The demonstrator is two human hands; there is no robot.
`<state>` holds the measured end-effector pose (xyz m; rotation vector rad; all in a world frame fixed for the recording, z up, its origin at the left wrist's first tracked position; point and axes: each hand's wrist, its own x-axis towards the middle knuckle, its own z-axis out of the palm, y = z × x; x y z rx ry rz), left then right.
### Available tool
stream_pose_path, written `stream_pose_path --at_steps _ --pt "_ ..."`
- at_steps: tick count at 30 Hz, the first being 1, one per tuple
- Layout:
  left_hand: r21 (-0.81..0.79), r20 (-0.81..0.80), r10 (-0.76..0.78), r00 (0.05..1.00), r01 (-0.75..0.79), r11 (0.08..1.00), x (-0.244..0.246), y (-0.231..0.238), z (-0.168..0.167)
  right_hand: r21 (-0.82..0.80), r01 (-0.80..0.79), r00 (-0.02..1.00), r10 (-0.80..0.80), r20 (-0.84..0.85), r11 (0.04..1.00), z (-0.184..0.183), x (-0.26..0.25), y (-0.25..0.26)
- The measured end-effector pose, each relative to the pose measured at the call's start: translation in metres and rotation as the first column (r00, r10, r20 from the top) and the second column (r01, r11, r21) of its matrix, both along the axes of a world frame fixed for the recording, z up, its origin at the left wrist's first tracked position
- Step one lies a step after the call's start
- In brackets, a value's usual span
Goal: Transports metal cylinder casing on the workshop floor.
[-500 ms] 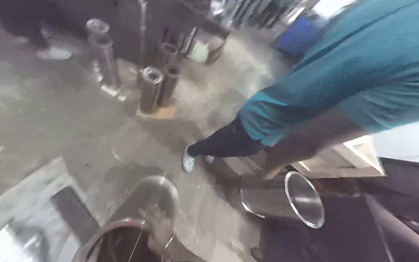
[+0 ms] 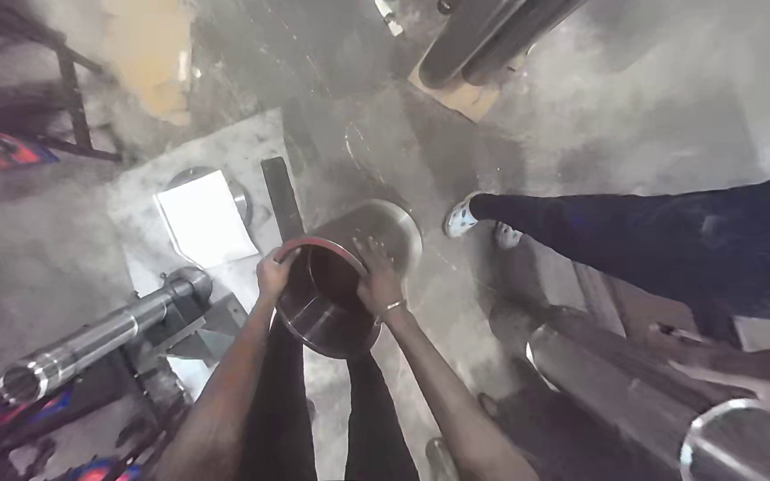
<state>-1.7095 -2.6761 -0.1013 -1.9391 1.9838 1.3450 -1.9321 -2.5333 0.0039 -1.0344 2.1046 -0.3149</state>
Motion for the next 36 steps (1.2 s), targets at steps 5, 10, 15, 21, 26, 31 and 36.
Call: stream_pose_path --at_steps 5,10,15,21,26,31,36 --pt "0.056 0.002 0.132 0.991 -0.132 0.990 0.013 0.008 -0.001 0.069 -0.125 0.991 0.122 0.047 0.990 0.005 -0.006 -0.035" --pt "0.065 -0.008 0.270 0.963 -0.269 0.961 0.016 0.030 -0.003 0.000 -0.197 0.979 0.196 0.059 0.980 0.012 -0.017 -0.056" --pt "0.018 0.015 0.395 0.918 -0.395 0.918 0.009 0.042 0.002 -0.237 0.326 0.939 -0.342 -0.032 0.915 0.017 0.024 0.037" --pt "0.005 0.044 0.526 0.850 -0.526 0.850 -0.002 0.040 -0.001 -0.359 0.418 0.883 -0.466 -0.052 0.834 -0.032 0.036 0.032" --pt "0.197 0.046 0.517 0.855 -0.515 0.834 0.007 0.029 0.005 -0.328 0.307 0.932 -0.352 -0.084 0.893 -0.015 0.011 -0.002" --pt "0.194 -0.168 0.147 0.975 -0.114 0.974 0.000 -0.083 0.031 -0.301 0.219 0.969 -0.242 -0.043 0.928 -0.012 -0.011 -0.047" --pt "0.006 -0.269 -0.321 0.908 0.335 0.942 -0.059 -0.162 0.026 -0.200 0.134 0.988 -0.146 -0.042 0.970 -0.006 -0.026 -0.090"
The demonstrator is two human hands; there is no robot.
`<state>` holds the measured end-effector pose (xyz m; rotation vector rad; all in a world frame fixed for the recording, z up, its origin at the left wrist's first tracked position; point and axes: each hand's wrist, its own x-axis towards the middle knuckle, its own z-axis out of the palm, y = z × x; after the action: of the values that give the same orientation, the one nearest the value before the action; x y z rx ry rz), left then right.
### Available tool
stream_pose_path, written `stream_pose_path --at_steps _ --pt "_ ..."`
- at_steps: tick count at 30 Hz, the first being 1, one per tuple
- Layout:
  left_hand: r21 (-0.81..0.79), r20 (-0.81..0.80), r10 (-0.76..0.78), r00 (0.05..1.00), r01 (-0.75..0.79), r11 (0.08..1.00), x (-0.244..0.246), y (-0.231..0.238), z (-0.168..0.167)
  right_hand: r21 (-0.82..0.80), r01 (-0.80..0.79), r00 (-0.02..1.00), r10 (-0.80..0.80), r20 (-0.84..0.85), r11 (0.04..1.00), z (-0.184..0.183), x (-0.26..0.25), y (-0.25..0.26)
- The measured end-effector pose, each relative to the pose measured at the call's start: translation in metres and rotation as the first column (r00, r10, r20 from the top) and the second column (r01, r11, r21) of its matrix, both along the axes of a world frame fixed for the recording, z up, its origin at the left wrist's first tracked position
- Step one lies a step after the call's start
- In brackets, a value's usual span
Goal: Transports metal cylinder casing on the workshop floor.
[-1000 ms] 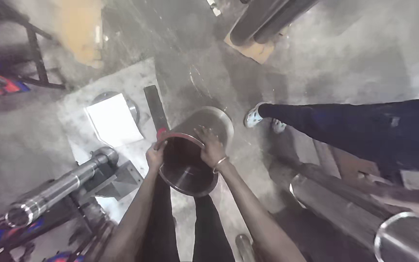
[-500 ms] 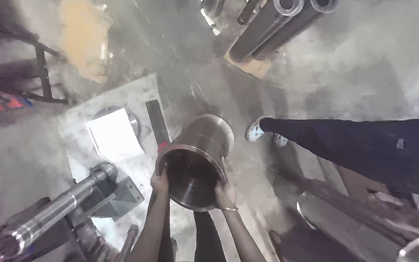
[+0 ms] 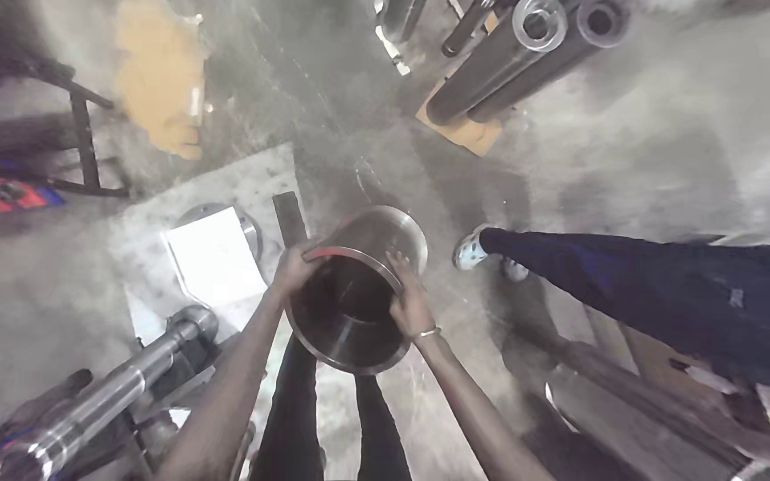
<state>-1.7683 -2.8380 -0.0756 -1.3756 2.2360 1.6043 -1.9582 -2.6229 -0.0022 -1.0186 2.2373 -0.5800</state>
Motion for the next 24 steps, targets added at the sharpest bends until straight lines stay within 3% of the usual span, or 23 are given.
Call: stream_pose_path --at_steps 3,10,12,14,18,21,24 --pt "0.014 0.019 0.057 0.998 -0.057 0.998 0.013 0.002 -0.010 0.091 -0.048 0.999 0.048 0.005 0.995 0.007 0.000 -0.026" --pt "-0.002 -0.119 0.238 0.964 -0.240 0.971 0.044 0.000 -0.029 0.076 -0.232 0.973 0.232 0.011 0.970 0.005 0.000 -0.076" --pt "0.022 -0.124 0.299 0.946 -0.299 0.954 0.048 0.005 -0.030 -0.003 -0.165 0.986 0.165 -0.036 0.986 0.006 0.004 -0.074" --pt "0.057 -0.135 0.363 0.922 -0.359 0.932 0.047 0.006 -0.028 -0.062 0.025 0.997 -0.029 -0.067 0.998 0.010 0.015 -0.052" --pt "0.030 -0.126 0.416 0.901 -0.416 0.909 0.045 0.013 -0.029 0.014 0.480 0.873 -0.479 0.096 0.877 -0.008 0.061 0.021" --pt "-0.010 -0.141 0.431 0.891 -0.437 0.900 0.045 0.010 -0.034 -0.102 0.504 0.864 -0.501 0.054 0.858 -0.038 0.079 0.024" --pt "0.006 -0.143 0.480 0.866 -0.484 0.875 0.046 0.002 -0.037 -0.105 0.451 0.893 -0.449 0.040 0.886 -0.033 0.071 0.005"
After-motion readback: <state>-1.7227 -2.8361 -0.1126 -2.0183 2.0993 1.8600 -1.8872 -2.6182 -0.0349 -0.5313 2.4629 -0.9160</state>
